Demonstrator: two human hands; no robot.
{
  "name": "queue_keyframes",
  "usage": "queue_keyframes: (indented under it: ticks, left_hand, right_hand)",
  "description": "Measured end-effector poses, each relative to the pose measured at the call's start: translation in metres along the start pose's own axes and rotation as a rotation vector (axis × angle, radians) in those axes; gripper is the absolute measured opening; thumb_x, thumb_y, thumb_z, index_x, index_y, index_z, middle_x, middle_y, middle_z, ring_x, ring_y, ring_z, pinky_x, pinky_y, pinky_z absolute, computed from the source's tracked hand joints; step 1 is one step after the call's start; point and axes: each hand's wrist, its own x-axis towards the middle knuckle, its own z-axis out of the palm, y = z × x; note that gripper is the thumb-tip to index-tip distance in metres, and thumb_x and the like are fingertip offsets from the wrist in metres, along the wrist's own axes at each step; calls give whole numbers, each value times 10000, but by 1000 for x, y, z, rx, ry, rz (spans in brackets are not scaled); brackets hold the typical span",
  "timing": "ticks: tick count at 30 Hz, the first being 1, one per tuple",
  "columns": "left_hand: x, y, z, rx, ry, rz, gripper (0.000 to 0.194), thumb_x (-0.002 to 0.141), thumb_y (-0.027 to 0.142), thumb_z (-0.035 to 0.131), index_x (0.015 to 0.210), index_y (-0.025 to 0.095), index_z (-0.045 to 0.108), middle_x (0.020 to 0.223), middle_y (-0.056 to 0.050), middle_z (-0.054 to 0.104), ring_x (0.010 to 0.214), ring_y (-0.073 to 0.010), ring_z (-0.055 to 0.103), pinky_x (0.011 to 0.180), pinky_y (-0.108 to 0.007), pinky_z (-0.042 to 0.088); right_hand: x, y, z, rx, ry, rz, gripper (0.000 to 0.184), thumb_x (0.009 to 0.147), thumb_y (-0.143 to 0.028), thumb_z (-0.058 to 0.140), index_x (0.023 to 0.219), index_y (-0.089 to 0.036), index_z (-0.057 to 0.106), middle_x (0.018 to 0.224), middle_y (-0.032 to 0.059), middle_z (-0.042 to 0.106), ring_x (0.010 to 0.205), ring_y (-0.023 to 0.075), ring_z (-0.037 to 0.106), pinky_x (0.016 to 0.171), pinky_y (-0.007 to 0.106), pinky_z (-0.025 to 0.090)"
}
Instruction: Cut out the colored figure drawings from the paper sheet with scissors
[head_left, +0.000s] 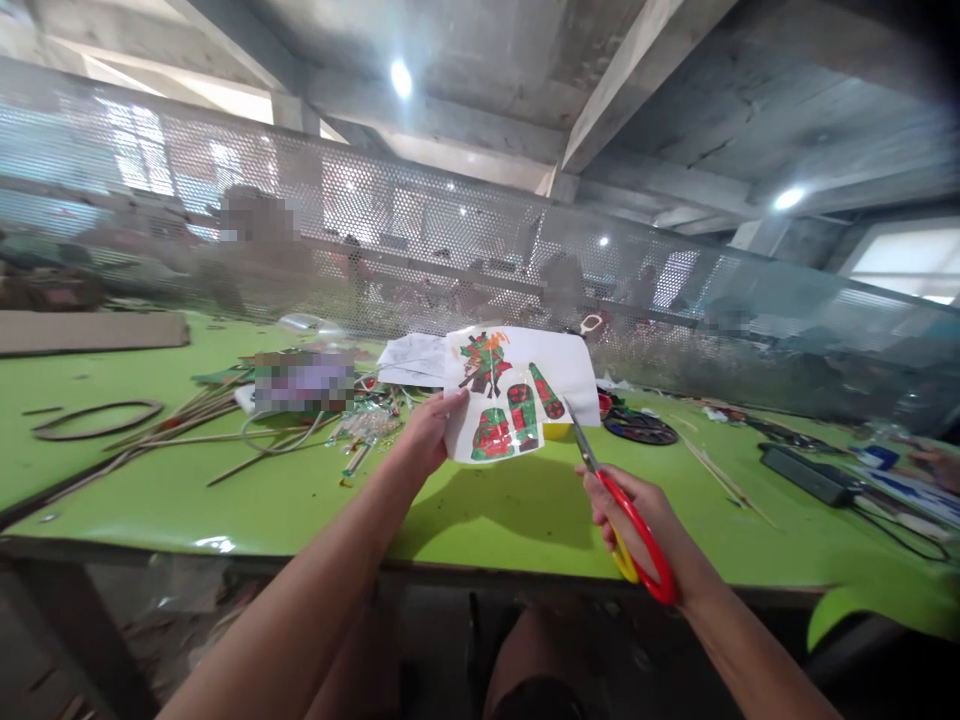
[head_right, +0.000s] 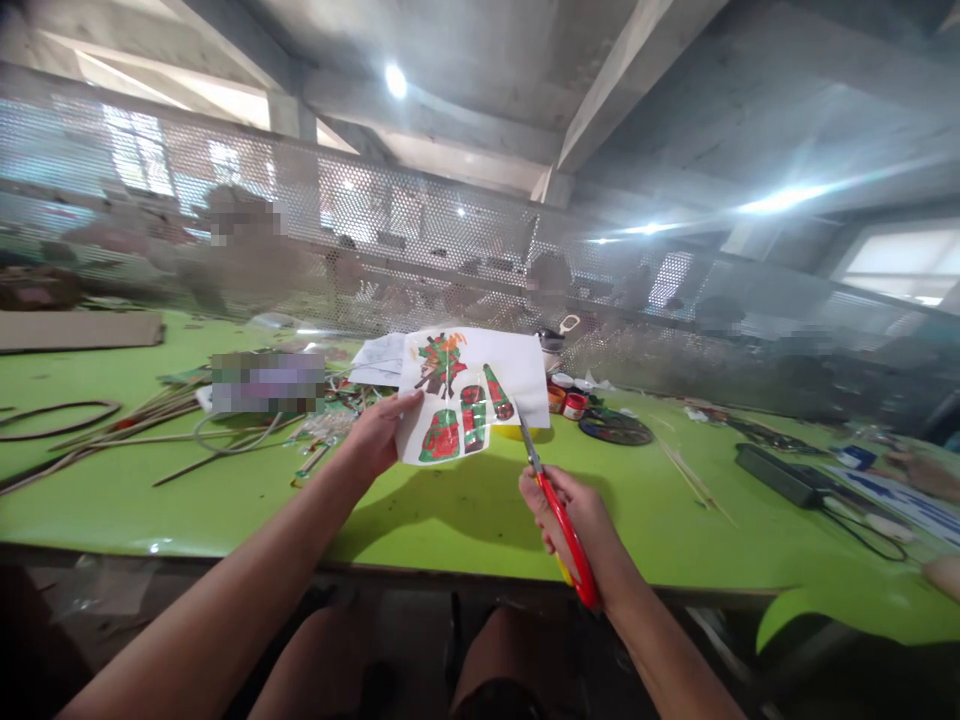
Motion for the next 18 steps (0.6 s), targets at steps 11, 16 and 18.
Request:
queue_keyframes:
  ticks: [11, 16, 18]
  left_hand:
    - [-3, -4, 1, 71, -34, -46, 135, 785, 156, 623, 887, 83, 672, 788, -170, 749, 635, -275, 719, 635, -407, 604]
    - [-4, -2, 3, 76, -18, -64, 155, 798, 147, 607, 926, 81, 663, 759, -164, 745, 609, -267, 714, 619, -405, 606]
    - [-4, -1, 3, 82, -11, -71, 150, 795, 146, 609, 919, 79, 662, 752, -162, 743, 602, -266, 711, 607, -404, 605]
  right_hand:
    - [0, -1, -5, -36, -47, -53, 659, 777, -674, 570, 1141, -127, 624, 600, -56, 480, 497, 131, 469, 507, 291, 407]
    - [-3, 3, -7, -50, -13, -24, 640, 771, -642, 603, 1127, -112, 644, 560, -62, 461, 462, 114, 427, 457, 263, 364]
    - [-3, 5, -6, -51, 2, -24, 646, 760, -643, 612, 1120, -107, 651, 546, -62, 463, 453, 114, 424, 442, 256, 355]
